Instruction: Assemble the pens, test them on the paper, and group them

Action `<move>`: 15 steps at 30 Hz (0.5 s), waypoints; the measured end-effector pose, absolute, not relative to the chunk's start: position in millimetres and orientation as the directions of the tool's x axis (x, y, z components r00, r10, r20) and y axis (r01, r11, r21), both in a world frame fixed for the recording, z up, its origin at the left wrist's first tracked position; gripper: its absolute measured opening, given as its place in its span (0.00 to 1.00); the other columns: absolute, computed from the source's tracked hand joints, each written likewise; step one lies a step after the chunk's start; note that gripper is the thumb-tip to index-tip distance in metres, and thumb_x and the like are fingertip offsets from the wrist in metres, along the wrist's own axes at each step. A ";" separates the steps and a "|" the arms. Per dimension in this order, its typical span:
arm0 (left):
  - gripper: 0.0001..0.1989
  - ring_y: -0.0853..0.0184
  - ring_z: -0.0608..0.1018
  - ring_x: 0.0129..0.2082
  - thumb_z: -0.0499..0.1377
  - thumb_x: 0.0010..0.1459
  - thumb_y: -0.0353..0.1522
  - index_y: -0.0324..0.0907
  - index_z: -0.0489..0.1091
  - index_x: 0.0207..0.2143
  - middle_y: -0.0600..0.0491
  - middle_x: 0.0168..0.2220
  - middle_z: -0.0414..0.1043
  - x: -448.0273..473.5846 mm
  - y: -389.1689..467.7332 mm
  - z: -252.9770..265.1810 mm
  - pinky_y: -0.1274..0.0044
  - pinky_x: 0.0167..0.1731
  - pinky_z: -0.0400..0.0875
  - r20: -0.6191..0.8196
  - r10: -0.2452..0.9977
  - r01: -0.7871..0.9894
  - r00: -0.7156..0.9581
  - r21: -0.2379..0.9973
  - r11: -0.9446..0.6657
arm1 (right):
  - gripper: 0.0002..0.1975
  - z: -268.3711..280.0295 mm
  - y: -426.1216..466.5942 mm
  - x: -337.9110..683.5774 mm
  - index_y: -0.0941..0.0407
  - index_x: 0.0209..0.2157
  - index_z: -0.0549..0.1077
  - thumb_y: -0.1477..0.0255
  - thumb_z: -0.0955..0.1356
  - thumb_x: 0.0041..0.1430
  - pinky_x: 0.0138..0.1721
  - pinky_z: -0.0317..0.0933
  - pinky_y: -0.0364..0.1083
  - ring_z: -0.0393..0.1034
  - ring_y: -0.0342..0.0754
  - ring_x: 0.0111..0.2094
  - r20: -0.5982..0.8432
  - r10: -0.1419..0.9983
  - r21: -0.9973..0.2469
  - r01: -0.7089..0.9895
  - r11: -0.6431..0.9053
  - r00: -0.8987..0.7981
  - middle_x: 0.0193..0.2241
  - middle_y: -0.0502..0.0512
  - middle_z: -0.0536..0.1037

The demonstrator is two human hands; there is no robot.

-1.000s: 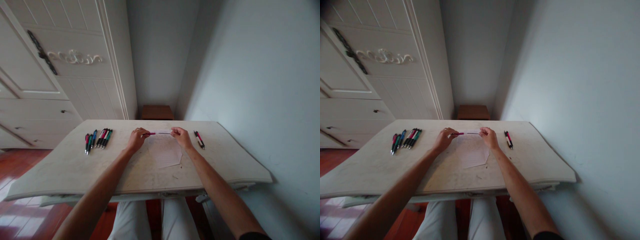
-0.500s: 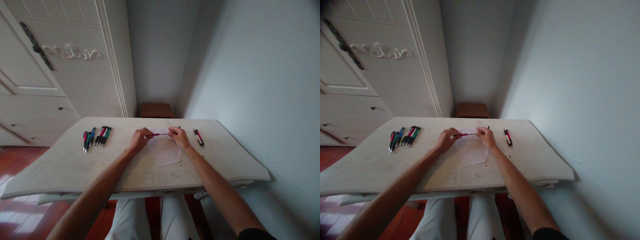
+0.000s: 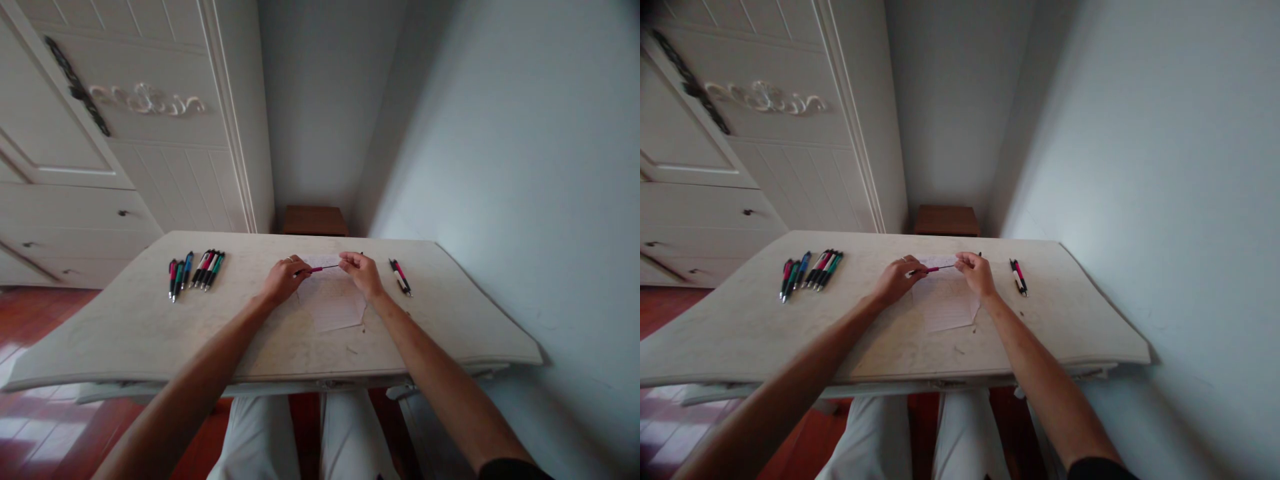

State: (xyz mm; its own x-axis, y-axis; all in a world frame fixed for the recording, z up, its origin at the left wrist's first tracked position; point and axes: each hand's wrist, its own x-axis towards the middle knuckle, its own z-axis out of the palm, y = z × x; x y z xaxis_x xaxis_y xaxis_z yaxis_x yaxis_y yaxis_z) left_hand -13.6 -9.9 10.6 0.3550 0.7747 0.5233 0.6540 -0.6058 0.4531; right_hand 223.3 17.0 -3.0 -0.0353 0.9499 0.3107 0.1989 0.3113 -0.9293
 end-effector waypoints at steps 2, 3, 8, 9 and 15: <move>0.06 0.66 0.76 0.34 0.61 0.57 0.28 0.43 0.78 0.35 0.51 0.34 0.76 -13.3 -10.0 10.3 0.75 0.38 0.69 0.524 0.780 0.650 0.341 0.468 -0.598 | 0.20 -4.5 17.7 223.3 0.59 0.40 0.78 0.62 0.72 0.47 0.40 0.67 0.48 0.74 0.50 0.34 0.308 0.951 -0.931 0.194 0.310 -0.038 0.33 0.58 0.80; 0.05 0.66 0.76 0.35 0.61 0.57 0.28 0.43 0.78 0.35 0.51 0.34 0.76 -13.3 -10.2 10.5 0.75 0.39 0.69 0.523 0.784 0.649 0.334 0.476 -0.594 | 0.19 -5.4 18.1 223.2 0.59 0.40 0.78 0.62 0.72 0.47 0.40 0.67 0.48 0.74 0.50 0.35 0.308 0.951 -0.930 0.197 0.310 -0.043 0.33 0.58 0.80; 0.05 0.66 0.76 0.34 0.61 0.57 0.28 0.42 0.77 0.34 0.52 0.33 0.75 -13.3 -12.0 13.2 0.75 0.38 0.69 0.526 0.792 0.634 0.311 0.506 -0.585 | 0.16 -7.6 17.5 222.3 0.58 0.39 0.79 0.65 0.70 0.50 0.40 0.67 0.49 0.74 0.50 0.34 0.343 0.938 -0.895 0.283 0.345 -0.058 0.34 0.57 0.81; 0.05 0.66 0.76 0.34 0.61 0.57 0.28 0.42 0.77 0.34 0.52 0.33 0.75 -13.1 -12.3 13.5 0.75 0.38 0.69 0.530 0.788 0.627 0.312 0.508 -0.590 | 0.15 -7.1 16.7 222.0 0.57 0.39 0.79 0.65 0.70 0.51 0.40 0.67 0.49 0.74 0.50 0.34 0.356 0.933 -0.884 0.304 0.355 -0.052 0.33 0.57 0.81; 0.05 0.66 0.76 0.35 0.61 0.58 0.30 0.43 0.77 0.36 0.51 0.35 0.74 -11.4 -13.2 10.9 0.75 0.39 0.70 0.546 0.755 0.564 0.364 0.516 -0.645 | 0.14 -0.5 9.4 217.0 0.58 0.39 0.79 0.67 0.70 0.50 0.39 0.67 0.48 0.73 0.49 0.32 0.382 0.924 -0.857 0.364 0.364 -0.025 0.31 0.56 0.81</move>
